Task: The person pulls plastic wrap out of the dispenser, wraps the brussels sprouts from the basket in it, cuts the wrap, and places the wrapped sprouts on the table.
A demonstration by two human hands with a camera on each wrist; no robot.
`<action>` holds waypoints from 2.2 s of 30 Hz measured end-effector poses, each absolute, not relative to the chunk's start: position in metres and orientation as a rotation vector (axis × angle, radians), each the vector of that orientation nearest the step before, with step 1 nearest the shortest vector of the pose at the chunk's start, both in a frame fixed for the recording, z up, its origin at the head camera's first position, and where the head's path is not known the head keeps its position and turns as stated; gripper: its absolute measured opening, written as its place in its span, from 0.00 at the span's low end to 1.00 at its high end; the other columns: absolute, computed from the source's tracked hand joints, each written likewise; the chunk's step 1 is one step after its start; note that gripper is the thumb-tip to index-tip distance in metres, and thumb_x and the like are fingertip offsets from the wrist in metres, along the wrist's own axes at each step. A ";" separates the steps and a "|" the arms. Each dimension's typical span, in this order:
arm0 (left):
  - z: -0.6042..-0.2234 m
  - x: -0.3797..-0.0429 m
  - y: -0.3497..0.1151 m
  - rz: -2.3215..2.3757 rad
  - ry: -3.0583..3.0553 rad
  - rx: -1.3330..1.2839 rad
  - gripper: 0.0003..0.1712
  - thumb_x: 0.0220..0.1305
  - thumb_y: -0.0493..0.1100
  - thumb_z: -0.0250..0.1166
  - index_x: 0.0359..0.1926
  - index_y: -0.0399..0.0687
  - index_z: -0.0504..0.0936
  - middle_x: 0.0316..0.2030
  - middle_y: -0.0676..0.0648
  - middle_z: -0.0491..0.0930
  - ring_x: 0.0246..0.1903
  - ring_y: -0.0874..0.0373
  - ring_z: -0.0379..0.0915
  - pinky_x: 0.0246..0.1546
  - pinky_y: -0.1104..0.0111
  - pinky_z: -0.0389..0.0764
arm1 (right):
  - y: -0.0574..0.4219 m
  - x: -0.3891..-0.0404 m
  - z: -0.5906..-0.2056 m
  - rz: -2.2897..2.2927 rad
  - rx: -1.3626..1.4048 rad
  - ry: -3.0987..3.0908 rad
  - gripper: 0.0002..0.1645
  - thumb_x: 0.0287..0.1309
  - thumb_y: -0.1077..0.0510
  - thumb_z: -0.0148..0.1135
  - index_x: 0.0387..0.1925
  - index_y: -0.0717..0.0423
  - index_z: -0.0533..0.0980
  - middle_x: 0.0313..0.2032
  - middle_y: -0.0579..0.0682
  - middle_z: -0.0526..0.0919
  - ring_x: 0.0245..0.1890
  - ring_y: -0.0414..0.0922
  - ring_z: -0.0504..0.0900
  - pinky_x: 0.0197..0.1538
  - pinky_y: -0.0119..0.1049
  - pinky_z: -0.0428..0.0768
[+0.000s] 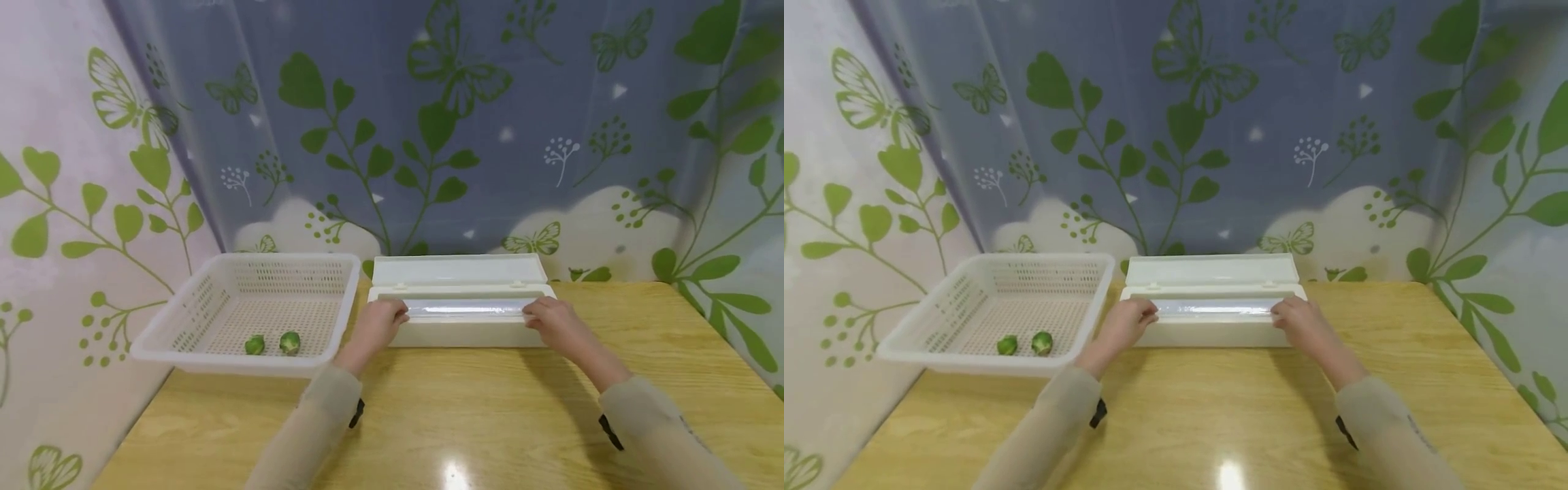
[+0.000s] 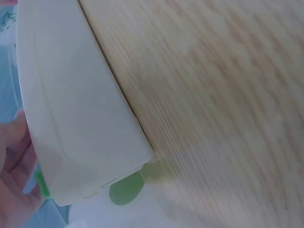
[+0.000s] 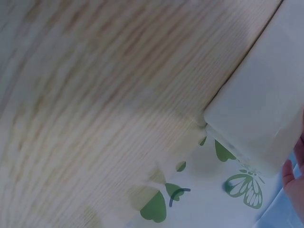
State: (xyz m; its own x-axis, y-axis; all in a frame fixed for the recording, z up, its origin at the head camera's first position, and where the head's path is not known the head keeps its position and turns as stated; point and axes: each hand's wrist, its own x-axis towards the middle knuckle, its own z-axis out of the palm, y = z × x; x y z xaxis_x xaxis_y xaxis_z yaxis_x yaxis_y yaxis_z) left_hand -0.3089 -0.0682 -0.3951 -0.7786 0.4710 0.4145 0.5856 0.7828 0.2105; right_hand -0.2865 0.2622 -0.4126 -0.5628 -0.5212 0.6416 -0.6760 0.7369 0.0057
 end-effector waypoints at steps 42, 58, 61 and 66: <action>-0.392 -0.322 -0.065 -0.314 -2.568 -0.884 0.12 0.49 0.24 0.57 0.29 0.45 0.72 0.25 0.50 0.70 0.26 0.55 0.67 0.22 0.66 0.69 | 0.257 -0.295 -0.401 0.583 0.566 -2.614 0.03 0.56 0.67 0.54 0.30 0.66 0.73 0.28 0.55 0.73 0.30 0.53 0.73 0.34 0.46 0.73; -0.388 -0.324 -0.061 -0.295 -2.550 -0.732 0.07 0.51 0.33 0.61 0.32 0.45 0.82 0.33 0.50 0.76 0.35 0.53 0.70 0.36 0.59 0.71 | 0.261 -0.298 -0.388 0.601 0.661 -2.597 0.07 0.55 0.75 0.49 0.30 0.66 0.72 0.30 0.57 0.74 0.33 0.54 0.74 0.35 0.47 0.73; -0.389 -0.324 -0.061 -0.297 -2.586 -0.651 0.07 0.51 0.36 0.62 0.33 0.49 0.82 0.35 0.52 0.77 0.37 0.54 0.69 0.43 0.53 0.67 | 0.262 -0.297 -0.388 0.563 0.727 -2.586 0.09 0.53 0.75 0.49 0.28 0.64 0.75 0.29 0.54 0.74 0.31 0.52 0.74 0.34 0.45 0.73; -0.391 -0.325 -0.060 -0.361 -2.600 -0.581 0.03 0.51 0.37 0.64 0.30 0.50 0.80 0.31 0.53 0.77 0.34 0.56 0.73 0.45 0.49 0.64 | 0.261 -0.298 -0.394 0.471 0.717 -2.531 0.03 0.46 0.68 0.62 0.27 0.62 0.76 0.28 0.53 0.75 0.29 0.51 0.74 0.34 0.47 0.72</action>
State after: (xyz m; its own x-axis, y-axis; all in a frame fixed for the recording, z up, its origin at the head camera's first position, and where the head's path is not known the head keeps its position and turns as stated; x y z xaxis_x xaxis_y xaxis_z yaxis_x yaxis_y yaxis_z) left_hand -0.3252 -0.0601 -0.3911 -0.8106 0.3379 0.4783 0.4553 0.8773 0.1519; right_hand -0.2982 0.2608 -0.3935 -0.7559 -0.4008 0.5176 -0.5601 0.8053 -0.1945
